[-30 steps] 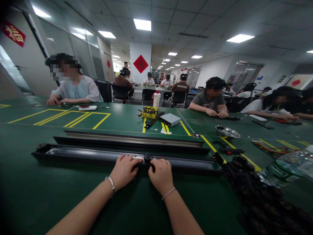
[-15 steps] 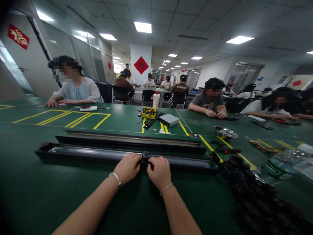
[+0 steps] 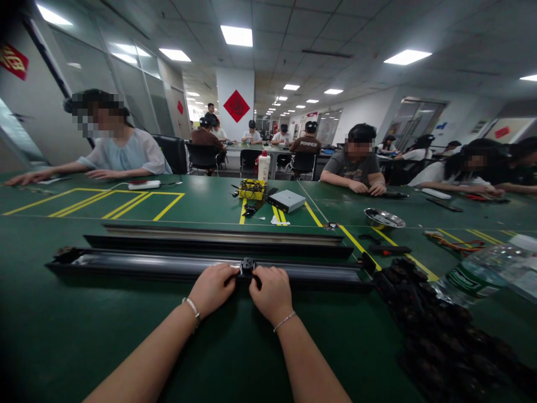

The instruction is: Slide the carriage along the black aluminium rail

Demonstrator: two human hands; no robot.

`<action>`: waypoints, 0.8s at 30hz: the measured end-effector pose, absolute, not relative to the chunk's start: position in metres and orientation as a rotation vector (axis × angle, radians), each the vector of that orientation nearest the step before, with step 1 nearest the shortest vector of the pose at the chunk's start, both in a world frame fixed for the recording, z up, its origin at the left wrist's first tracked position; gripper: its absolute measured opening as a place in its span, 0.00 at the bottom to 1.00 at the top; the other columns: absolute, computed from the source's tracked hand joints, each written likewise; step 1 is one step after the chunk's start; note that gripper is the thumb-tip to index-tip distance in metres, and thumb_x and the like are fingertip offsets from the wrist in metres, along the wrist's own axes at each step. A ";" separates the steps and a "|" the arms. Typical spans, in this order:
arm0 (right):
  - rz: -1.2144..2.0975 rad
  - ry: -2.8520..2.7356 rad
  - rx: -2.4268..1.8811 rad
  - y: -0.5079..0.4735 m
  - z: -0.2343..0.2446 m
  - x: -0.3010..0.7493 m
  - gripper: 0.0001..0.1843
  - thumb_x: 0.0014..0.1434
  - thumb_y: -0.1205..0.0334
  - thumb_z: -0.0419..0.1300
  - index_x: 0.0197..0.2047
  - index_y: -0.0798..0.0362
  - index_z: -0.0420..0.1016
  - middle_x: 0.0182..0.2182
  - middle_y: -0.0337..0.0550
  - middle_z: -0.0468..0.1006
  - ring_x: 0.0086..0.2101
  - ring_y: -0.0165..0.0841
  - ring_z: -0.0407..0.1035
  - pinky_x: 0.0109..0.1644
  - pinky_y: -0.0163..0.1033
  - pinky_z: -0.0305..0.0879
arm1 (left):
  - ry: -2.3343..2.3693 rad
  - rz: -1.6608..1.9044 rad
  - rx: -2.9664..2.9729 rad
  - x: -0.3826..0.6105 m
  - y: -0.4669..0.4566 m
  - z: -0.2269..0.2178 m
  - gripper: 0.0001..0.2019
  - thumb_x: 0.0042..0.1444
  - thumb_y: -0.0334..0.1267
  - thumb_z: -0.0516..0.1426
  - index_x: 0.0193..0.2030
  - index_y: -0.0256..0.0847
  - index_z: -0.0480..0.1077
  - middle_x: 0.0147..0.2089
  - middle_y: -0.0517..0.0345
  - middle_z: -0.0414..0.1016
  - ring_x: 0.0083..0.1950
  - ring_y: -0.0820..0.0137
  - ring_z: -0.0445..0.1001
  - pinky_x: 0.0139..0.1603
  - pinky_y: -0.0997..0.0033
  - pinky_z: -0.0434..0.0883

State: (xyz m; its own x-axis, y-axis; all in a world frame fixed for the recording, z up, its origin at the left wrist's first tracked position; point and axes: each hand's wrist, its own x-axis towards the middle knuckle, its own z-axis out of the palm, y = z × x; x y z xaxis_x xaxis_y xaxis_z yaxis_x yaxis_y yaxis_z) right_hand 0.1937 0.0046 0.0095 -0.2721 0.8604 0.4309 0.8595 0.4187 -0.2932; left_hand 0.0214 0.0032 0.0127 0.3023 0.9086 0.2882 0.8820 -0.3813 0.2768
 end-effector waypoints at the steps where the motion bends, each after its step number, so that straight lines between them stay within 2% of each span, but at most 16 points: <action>1: -0.005 -2.149 -1.458 0.004 0.009 0.193 0.07 0.51 0.63 0.52 0.33 0.50 0.70 0.30 0.39 0.74 0.34 0.31 0.63 0.41 0.36 0.48 | 1.713 0.626 2.478 0.022 0.003 0.012 0.12 0.50 0.33 0.49 0.41 0.44 0.69 0.38 0.58 0.72 0.42 0.70 0.68 0.45 0.69 0.63; 24: -0.001 -2.122 -1.479 0.006 0.008 0.195 0.07 0.50 0.63 0.52 0.32 0.51 0.69 0.30 0.39 0.74 0.33 0.31 0.64 0.42 0.36 0.50 | 1.719 0.636 2.461 0.024 0.003 0.017 0.15 0.50 0.33 0.50 0.43 0.46 0.70 0.38 0.58 0.73 0.41 0.71 0.69 0.46 0.70 0.64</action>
